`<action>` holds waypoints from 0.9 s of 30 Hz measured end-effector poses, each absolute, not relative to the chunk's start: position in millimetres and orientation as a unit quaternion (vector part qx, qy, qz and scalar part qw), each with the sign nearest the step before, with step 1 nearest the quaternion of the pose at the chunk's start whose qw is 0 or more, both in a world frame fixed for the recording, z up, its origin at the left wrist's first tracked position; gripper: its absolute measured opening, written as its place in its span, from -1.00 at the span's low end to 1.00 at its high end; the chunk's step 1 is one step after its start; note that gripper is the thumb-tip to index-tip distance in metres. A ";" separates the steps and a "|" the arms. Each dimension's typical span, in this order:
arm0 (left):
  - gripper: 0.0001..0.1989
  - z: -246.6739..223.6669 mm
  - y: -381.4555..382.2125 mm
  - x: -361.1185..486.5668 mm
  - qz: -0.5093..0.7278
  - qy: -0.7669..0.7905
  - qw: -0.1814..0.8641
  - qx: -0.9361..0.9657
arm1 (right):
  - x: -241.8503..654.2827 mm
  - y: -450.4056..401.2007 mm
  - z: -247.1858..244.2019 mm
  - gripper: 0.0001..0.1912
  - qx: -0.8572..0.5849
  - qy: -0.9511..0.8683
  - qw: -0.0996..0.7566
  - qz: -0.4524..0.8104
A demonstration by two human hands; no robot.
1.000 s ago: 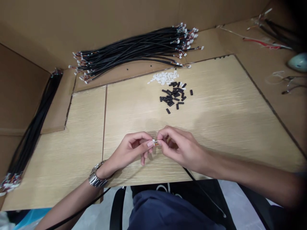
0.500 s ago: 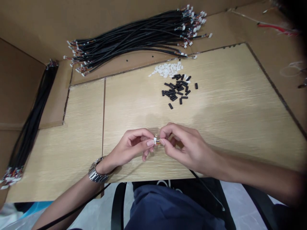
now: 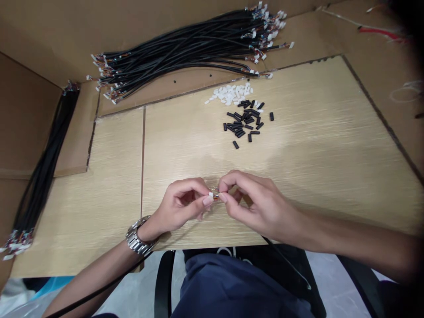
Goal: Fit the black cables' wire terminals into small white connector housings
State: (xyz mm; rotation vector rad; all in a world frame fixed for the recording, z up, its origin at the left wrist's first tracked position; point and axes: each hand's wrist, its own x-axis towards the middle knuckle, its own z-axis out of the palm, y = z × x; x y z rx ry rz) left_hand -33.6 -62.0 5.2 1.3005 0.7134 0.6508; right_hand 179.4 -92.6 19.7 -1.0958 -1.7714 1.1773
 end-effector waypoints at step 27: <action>-0.74 17.9 -50.6 -34.5 0.079 0.341 0.861 0.369 | 181.7 -94.9 17.9 -0.82 -0.343 -0.817 0.385 0.258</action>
